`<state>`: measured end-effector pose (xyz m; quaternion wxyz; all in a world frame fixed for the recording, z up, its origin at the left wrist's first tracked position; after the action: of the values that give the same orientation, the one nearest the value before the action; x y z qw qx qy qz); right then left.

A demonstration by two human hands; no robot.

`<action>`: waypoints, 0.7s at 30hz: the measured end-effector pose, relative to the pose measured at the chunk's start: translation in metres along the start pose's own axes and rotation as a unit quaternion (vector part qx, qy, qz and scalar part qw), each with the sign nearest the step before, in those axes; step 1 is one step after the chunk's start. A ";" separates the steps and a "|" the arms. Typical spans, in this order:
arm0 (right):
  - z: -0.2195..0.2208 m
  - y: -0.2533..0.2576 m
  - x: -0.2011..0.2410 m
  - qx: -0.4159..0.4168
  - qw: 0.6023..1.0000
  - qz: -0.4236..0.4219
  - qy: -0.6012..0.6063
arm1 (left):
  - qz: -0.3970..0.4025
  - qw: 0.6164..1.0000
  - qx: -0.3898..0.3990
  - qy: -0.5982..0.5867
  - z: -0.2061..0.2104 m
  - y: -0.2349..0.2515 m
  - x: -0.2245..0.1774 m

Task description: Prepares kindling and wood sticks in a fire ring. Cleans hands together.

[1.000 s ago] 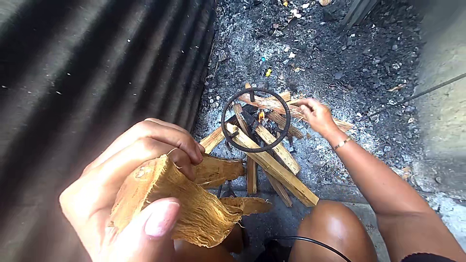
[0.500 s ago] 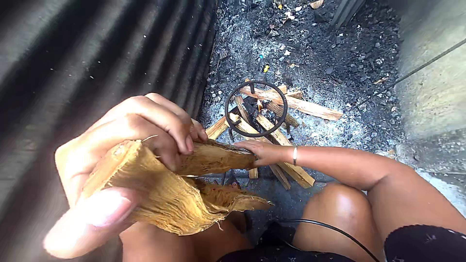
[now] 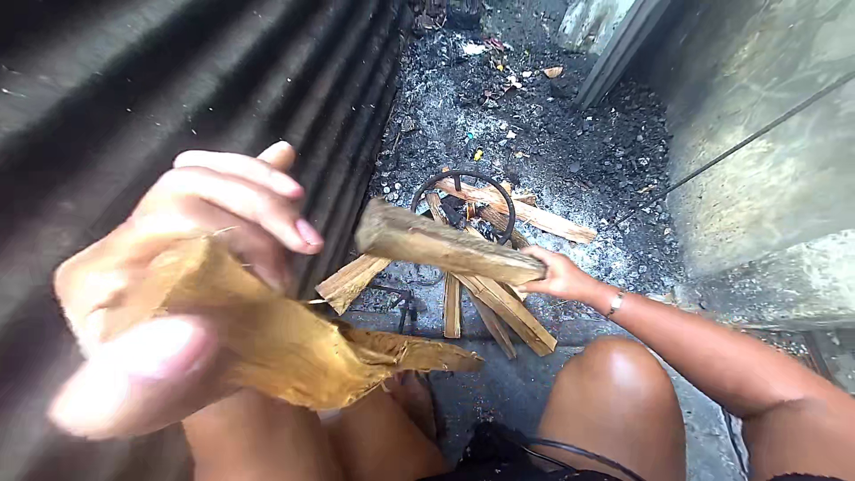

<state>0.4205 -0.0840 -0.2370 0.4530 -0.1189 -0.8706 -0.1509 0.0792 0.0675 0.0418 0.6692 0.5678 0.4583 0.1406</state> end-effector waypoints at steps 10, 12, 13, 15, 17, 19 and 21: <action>-0.076 -0.158 -0.181 -0.095 0.936 0.325 -0.096 | -0.058 0.994 -0.013 0.088 0.072 0.012 0.028; -0.076 -0.182 -0.193 -0.148 0.921 0.358 -0.047 | -0.110 0.992 -0.014 0.066 0.083 0.009 0.043; -0.078 -0.189 -0.195 -0.180 0.913 0.366 -0.024 | -0.146 0.988 -0.011 0.053 0.091 0.008 0.052; -0.092 -0.188 -0.191 -0.237 0.901 0.363 0.010 | -0.230 0.973 0.010 0.011 0.112 0.003 0.069; -0.115 -0.168 -0.172 -0.306 0.895 0.322 0.047 | -0.321 0.946 0.017 -0.041 0.133 -0.007 0.088; -0.140 -0.138 -0.139 -0.374 0.879 0.272 0.116 | -0.371 0.926 0.017 -0.065 0.154 -0.014 0.101; -0.161 -0.106 -0.092 -0.426 0.849 0.225 0.216 | -0.389 0.918 0.022 -0.078 0.175 -0.017 0.105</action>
<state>0.5569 -0.2483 -0.2420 0.5562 -0.4575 -0.5500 -0.4229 0.2656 0.0263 -0.0324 0.6923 0.3685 0.5921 -0.1852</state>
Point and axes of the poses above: each hand's wrist, its own y-axis towards the middle knuckle, its own z-axis out of the palm, x = y × z, the point moved 9 cm from there along y, towards the middle knuckle, and after that the axes turned 14 degrees about -x, right-handed, at the moved point
